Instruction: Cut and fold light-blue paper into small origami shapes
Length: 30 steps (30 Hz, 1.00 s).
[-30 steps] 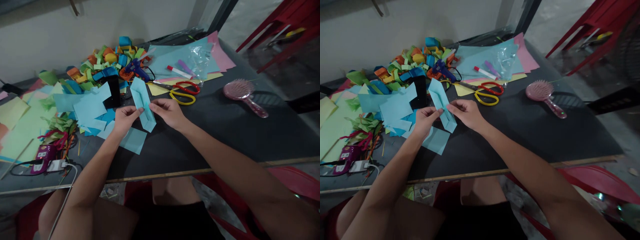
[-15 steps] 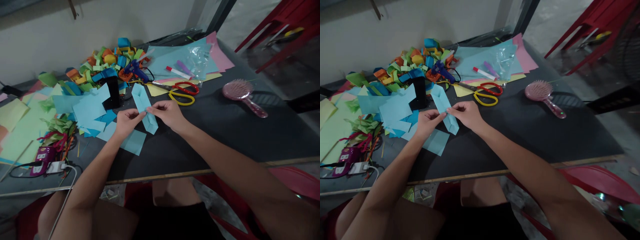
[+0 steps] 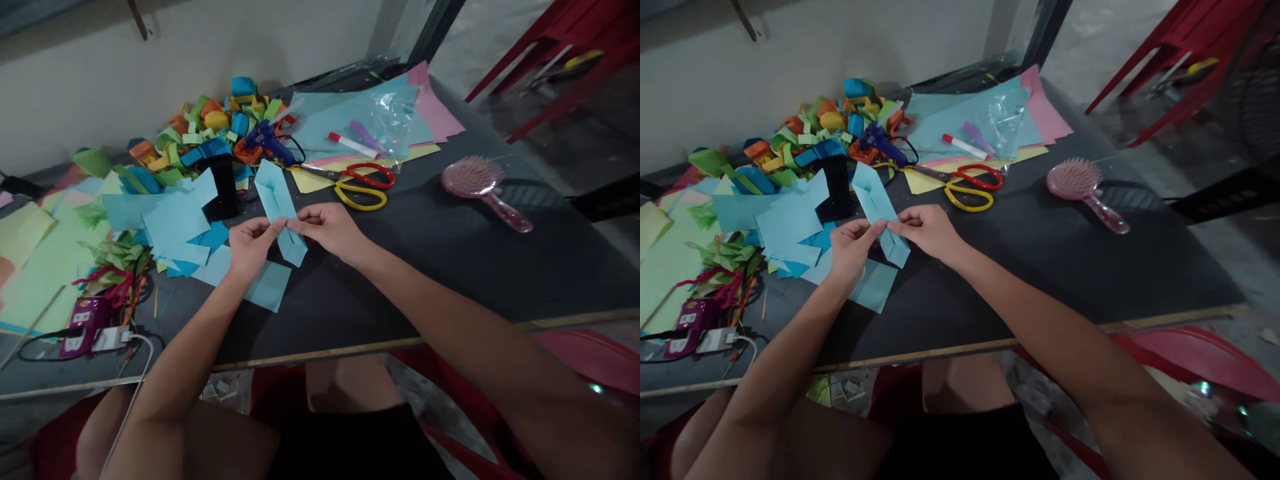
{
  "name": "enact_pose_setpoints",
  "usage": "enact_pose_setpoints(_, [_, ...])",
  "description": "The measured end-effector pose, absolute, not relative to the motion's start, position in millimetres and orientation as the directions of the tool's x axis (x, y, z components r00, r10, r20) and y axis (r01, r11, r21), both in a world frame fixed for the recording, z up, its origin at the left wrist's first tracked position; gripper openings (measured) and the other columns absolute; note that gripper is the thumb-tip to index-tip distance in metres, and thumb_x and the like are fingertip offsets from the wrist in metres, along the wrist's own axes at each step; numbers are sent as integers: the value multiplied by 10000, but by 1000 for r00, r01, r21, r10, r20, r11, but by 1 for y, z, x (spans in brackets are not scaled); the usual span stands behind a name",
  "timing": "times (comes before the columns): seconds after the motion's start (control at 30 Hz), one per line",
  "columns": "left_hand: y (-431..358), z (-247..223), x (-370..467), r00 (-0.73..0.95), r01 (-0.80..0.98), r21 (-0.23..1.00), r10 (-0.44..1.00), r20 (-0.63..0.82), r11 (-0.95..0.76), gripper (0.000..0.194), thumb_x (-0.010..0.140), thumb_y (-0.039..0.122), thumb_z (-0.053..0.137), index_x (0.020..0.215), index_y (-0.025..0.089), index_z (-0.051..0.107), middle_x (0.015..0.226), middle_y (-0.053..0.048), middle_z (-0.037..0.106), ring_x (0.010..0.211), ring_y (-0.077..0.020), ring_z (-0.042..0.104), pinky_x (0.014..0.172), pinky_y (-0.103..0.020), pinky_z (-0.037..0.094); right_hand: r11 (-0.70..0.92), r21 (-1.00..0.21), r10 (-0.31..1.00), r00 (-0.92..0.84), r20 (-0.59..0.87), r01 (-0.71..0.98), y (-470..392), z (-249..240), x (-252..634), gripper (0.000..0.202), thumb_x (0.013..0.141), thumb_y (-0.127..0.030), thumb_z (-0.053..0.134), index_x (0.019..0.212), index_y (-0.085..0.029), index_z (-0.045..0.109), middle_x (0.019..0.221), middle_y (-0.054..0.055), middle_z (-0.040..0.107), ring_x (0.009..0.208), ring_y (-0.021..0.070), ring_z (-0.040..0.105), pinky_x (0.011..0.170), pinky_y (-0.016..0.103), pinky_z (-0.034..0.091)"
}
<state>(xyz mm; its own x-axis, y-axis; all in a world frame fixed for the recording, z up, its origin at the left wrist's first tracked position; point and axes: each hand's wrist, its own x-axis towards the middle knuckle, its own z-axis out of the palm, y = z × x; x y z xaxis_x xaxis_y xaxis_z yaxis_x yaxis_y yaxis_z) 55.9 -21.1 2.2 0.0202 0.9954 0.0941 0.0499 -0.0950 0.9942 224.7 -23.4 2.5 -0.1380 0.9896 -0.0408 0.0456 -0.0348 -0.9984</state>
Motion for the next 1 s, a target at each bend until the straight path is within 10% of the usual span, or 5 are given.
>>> enact_pose_setpoints(0.6, [-23,-4,60,55,128,984,991,120,-126,349,795,497,707,714,165,638,636,21,575,557,-78,470,519,-203,381,-172,-982,893,-407,-191,83,-25,11,223,411,574,-513,862,588,-142,685,544,62,687,490,139,657,510,239,562])
enact_pose_setpoints(1.0, [-32,8,58,171,291,927,966,195,-239,367,794,448,715,596,164,593,521,39,491,478,-68,412,450,-213,298,248,-968,966,81,244,-32,-21,13,229,364,688,-550,785,642,-201,694,597,-16,623,547,97,541,497,235,452])
